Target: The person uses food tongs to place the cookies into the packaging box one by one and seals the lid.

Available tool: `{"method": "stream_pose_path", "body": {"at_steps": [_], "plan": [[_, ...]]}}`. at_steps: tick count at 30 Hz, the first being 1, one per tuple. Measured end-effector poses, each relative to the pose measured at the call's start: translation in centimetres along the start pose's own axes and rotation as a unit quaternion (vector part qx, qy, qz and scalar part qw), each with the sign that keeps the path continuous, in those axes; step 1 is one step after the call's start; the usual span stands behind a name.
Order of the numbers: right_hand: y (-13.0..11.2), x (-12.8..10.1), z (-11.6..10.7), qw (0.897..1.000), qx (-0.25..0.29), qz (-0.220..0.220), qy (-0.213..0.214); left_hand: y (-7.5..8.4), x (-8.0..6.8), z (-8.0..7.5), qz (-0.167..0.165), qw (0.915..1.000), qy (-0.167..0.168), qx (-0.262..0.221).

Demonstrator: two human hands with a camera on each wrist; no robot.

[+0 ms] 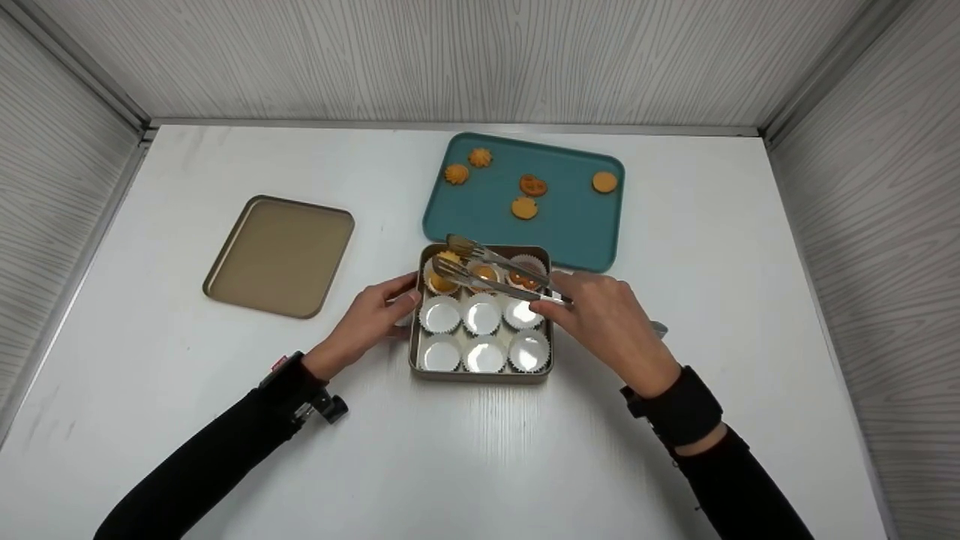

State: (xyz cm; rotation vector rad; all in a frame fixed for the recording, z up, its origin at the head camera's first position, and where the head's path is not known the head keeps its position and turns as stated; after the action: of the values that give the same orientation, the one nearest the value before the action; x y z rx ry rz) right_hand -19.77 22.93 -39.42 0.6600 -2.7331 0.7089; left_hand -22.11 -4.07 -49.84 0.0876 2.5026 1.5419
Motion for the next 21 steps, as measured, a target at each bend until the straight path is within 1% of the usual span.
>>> {"method": "stream_pose_path", "body": {"at_steps": [4, 13, 21], "plan": [[-0.2, -0.5, 0.2, 1.0, 0.0, -0.004, -0.009, 0.0, 0.0, 0.0, -0.001, 1.0, 0.001, -0.004], [-1.2, -1.1, 0.5, 0.998, -0.006, -0.057, -0.006, 0.0, 0.0, 0.0, -0.002, 1.0, 0.004, -0.008], [-1.3, -1.5, 0.8, 0.998, -0.02, -0.059, -0.018, -0.1, 0.0, 0.0, -0.004, 0.9999, 0.005, -0.014]]}}
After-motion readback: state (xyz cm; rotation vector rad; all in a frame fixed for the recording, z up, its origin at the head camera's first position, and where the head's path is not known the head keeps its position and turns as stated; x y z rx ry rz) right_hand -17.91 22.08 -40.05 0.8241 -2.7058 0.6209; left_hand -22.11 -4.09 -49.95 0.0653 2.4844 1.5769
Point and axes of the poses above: each hand's wrist, its own x-axis towards the middle knuckle, its own z-axis out of the palm, y = z × x, the point moved 10 cm from there along x, towards the middle knuckle, and after that the axes turned 8 degrees about y, right-handed, at the moved point
